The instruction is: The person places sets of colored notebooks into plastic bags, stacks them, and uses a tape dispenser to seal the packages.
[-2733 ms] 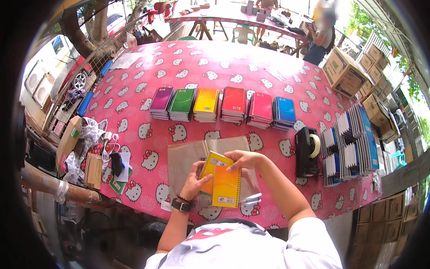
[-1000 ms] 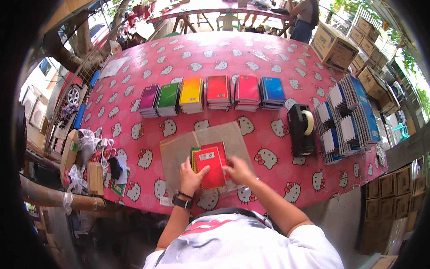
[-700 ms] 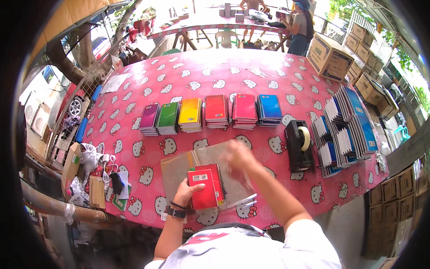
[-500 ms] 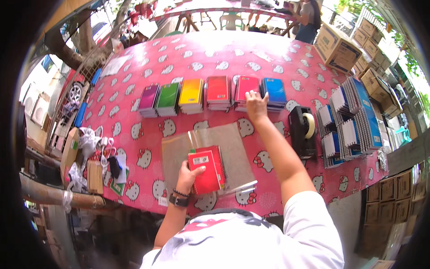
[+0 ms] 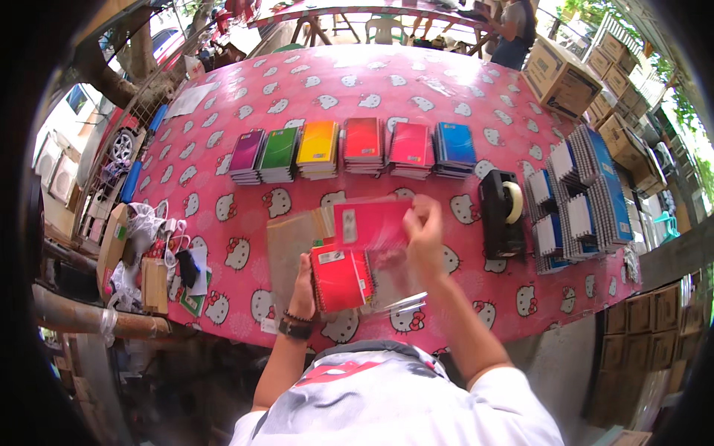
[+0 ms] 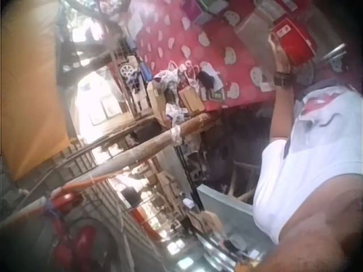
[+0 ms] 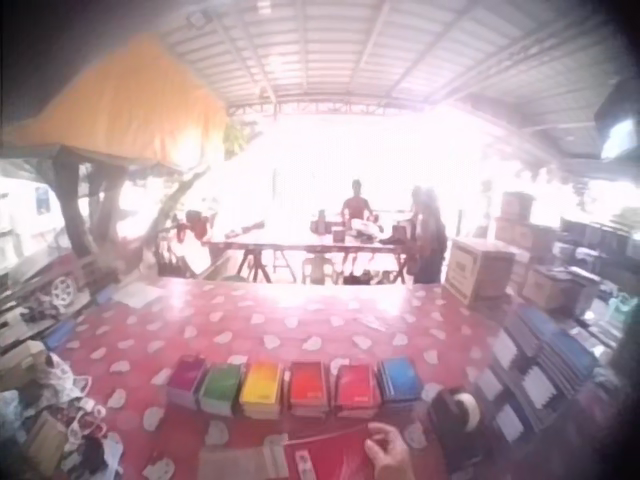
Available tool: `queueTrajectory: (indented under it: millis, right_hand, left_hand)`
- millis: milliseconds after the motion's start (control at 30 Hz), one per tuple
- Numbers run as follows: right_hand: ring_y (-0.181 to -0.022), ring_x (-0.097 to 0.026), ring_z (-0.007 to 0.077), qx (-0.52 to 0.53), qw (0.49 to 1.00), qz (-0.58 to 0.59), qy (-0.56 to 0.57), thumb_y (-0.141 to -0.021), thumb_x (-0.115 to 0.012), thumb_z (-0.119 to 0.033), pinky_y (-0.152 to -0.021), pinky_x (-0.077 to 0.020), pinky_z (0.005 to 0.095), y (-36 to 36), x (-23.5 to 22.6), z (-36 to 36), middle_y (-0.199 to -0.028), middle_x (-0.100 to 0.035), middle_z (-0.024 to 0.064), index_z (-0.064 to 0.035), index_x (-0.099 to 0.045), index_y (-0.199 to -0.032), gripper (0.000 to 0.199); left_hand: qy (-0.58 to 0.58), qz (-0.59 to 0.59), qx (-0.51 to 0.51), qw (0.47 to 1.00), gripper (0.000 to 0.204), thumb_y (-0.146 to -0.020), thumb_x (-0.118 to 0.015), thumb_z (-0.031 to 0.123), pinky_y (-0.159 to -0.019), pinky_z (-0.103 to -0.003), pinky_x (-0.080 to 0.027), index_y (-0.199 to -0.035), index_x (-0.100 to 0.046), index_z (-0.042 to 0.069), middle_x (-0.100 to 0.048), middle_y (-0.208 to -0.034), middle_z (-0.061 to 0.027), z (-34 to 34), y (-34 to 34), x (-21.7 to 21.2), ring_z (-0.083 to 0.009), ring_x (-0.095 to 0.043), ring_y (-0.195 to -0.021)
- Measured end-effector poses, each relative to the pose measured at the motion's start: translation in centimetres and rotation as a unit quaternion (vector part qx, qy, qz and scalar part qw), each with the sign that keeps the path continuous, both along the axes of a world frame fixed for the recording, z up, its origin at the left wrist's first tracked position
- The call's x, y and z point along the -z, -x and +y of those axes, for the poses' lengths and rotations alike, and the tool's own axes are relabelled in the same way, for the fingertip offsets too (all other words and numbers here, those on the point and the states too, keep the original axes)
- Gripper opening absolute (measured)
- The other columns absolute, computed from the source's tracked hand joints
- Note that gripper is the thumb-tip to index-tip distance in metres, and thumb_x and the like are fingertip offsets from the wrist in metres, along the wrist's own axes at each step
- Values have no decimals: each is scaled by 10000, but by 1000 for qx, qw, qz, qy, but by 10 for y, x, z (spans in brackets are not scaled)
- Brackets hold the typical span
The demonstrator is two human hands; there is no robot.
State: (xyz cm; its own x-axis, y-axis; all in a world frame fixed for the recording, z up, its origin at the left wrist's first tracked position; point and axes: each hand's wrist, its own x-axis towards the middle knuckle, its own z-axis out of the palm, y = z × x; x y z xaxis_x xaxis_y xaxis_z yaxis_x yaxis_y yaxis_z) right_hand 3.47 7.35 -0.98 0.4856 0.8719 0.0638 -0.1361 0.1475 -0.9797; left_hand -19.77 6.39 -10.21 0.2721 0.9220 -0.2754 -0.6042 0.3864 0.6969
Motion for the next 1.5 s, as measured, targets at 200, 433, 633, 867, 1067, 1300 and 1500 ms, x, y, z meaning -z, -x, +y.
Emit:
queueTrajectory:
  millis: [200,433,633,867,1067,1300,1500]
  right_hand:
    - [-758,-534,104,-194,958,-7,210,-784,-658,-46,-639,-454,228,28,54,-80,-868,-530,32,-58,-419,-1085,384]
    - [-829,-552,72,-380,913,-121,91,-806,-584,-20,-747,-444,219,-45,-31,11,-902,-610,31,8,-568,-1021,218]
    - [-867,-604,237,-492,731,-469,-65,-729,-653,-61,-803,-464,347,23,5,63,-931,-638,122,-16,-649,-949,225]
    - [-1056,-562,327,269,688,-607,294,-679,-721,-506,-899,-438,396,-198,25,152,-1176,-550,240,53,-470,-1211,811]
    - [-717,-646,228,168,813,-472,297,-694,-727,-275,-673,-505,353,-249,34,153,-847,-673,131,-16,-665,-833,300]
    - [-567,-561,174,37,887,-458,-46,-674,-613,-19,-527,-451,306,-58,-54,39,-683,-584,80,-25,-643,-914,241]
    - [-938,-564,302,-251,807,-523,109,-670,-749,-447,-805,-456,383,47,1,-45,-951,-589,164,10,-592,-1062,623]
  left_hand:
    - [-141,314,-1,939,686,-889,-510,482,-920,-301,-408,-1318,-310,-15,-509,-1191,-130,-18,-9,-6,-176,-511,-1075]
    - [-48,76,17,996,754,-877,-482,543,-974,-319,-370,-1341,-263,-10,-456,-1255,-137,-11,-1,5,-201,-471,-1132]
    - [-72,275,38,958,915,-748,-737,358,-979,-359,-382,-1367,-173,-10,-436,-1276,-175,-9,-11,-14,-230,-462,-1166]
    - [-120,398,-5,910,986,-680,-793,272,-974,-362,-386,-1371,-157,-23,-407,-1294,-234,-12,-20,-1,-287,-466,-1166]
    - [-118,443,26,888,987,-660,-806,302,-958,-365,-403,-1360,-190,-23,-473,-1244,-224,-10,-24,-7,-293,-499,-1130]
    - [-118,454,7,883,991,-646,-810,386,-940,-366,-419,-1335,-236,-37,-518,-1199,-196,-9,-14,-11,-278,-524,-1100]
    - [-9,61,55,997,788,-831,-554,551,-847,-297,-479,-1316,-297,-15,-534,-1160,-148,-3,-10,-13,-199,-553,-1038]
